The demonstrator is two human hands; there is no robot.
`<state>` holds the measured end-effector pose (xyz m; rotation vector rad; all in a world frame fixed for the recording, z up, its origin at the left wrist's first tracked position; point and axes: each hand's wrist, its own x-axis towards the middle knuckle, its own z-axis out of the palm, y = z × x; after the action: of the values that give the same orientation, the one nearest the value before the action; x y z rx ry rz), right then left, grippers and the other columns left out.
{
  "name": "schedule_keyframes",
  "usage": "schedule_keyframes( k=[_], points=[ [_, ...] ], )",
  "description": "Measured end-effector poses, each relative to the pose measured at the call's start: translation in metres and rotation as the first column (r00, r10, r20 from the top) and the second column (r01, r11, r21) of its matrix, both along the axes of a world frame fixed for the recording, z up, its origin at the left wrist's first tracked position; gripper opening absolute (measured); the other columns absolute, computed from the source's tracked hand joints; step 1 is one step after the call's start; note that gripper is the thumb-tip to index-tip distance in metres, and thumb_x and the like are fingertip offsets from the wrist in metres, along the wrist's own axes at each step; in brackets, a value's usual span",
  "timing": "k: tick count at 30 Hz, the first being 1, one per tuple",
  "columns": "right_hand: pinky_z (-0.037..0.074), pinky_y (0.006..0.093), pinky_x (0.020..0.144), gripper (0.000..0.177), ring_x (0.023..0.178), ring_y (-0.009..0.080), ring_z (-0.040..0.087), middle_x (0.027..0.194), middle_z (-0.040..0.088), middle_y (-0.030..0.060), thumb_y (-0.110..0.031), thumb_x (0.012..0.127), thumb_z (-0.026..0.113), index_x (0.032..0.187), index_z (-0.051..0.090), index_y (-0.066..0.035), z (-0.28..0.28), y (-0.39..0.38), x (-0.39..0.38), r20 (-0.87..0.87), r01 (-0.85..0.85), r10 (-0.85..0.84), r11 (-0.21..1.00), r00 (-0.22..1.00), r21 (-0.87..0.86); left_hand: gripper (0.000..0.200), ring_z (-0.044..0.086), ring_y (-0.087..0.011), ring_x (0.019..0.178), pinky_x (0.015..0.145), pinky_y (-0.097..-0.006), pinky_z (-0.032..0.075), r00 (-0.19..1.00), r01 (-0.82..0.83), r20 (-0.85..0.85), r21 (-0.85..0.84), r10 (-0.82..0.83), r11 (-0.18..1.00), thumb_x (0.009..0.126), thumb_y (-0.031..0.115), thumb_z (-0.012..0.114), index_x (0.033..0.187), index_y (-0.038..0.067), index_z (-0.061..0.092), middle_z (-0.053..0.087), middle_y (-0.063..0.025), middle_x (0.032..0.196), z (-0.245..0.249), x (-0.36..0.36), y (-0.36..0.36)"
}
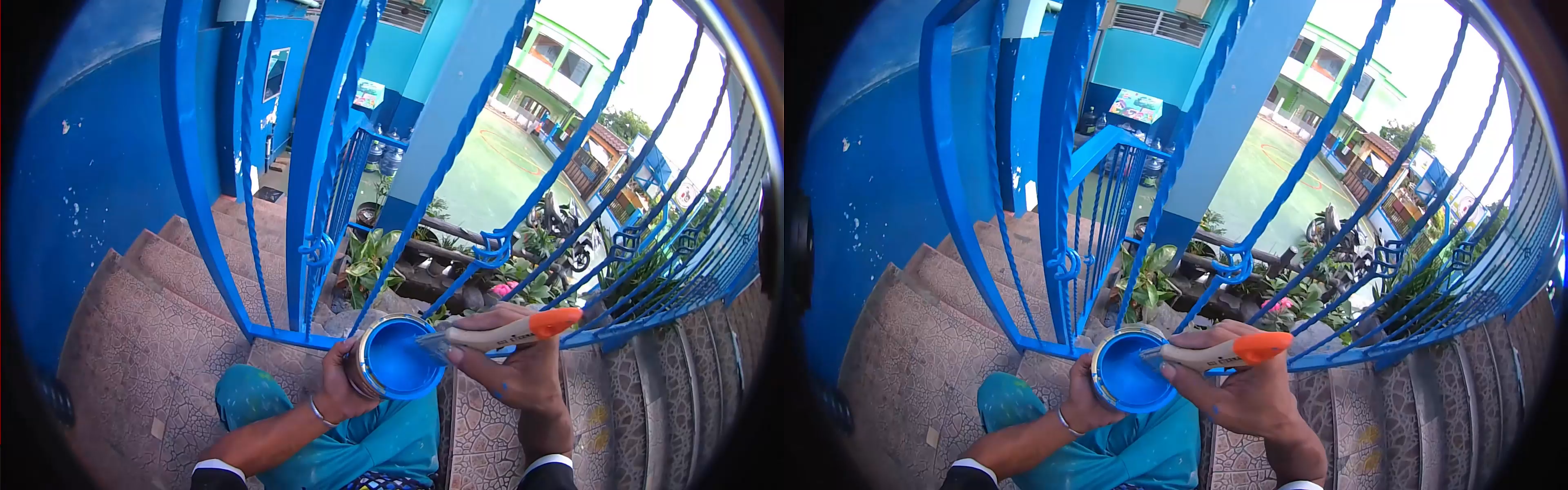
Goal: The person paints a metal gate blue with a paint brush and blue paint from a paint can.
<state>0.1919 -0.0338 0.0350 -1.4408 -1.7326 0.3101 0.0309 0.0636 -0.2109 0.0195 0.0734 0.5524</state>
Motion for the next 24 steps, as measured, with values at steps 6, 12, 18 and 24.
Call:
schedule_keyframes(
  k=[6, 12, 18, 24],
  points=[
    [0.063, 0.0347, 0.083, 0.026, 0.093, 0.0216, 0.08, 0.101, 0.082, 0.012, -0.009, 0.082, 0.094, 0.104, 0.083, -0.003, -0.023, 0.022, -0.007, 0.104, 0.002, 0.017, 0.985, 0.994, -0.175, 0.067, 0.066, -0.0362, 0.134, 0.118, -0.0555, 0.049, 1.0, 0.003, -0.019, -0.031, -0.003, 1.0, 0.099, 0.053, 0.056, 0.147, 0.007, 0.064, 0.069, -0.0178, 0.147, -0.012, -0.006, -0.008],
    [0.064, 0.0377, 0.087, 0.028, 0.093, 0.0257, 0.081, 0.103, 0.082, 0.0134, -0.014, 0.082, 0.093, 0.106, 0.083, -0.004, -0.038, 0.031, -0.013, 0.264, 0.052, 0.017, 0.967, 0.964, -0.251, 0.066, 0.068, -0.034, 0.131, 0.117, -0.054, 0.05, 0.998, -0.013, -0.057, -0.042, 0.011, 0.999, 0.099, 0.053, 0.056, 0.145, 0.007, 0.065, 0.07, -0.0151, 0.145, -0.023, -0.005, -0.007],
    [0.064, 0.0356, 0.079, 0.029, 0.087, 0.0218, 0.082, 0.099, 0.084, 0.0132, -0.016, 0.084, 0.093, 0.108, 0.084, -0.002, -0.035, 0.026, -0.005, 0.009, 0.111, -0.111, 0.978, 0.994, -0.177, 0.066, 0.068, -0.0348, 0.133, 0.116, -0.0553, 0.051, 1.0, 0.004, -0.03, -0.041, -0.006, 0.999, 0.1, 0.053, 0.054, 0.146, 0.006, 0.065, 0.07, -0.0161, 0.145, -0.024, -0.002, -0.001],
    [0.063, 0.0311, 0.078, 0.031, 0.086, 0.0167, 0.079, 0.097, 0.083, 0.0117, -0.013, 0.085, 0.093, 0.11, 0.082, 0.002, -0.041, 0.027, 0.003, 0.006, 0.182, -0.185, 0.963, 0.983, -0.199, 0.069, 0.066, -0.0362, 0.135, 0.117, -0.0565, 0.05, 0.999, 0.004, -0.045, -0.006, -0.004, 1.0, 0.1, 0.054, 0.054, 0.148, 0.006, 0.063, 0.069, -0.0173, 0.147, -0.03, -0.002, 0.011]
  ],
)
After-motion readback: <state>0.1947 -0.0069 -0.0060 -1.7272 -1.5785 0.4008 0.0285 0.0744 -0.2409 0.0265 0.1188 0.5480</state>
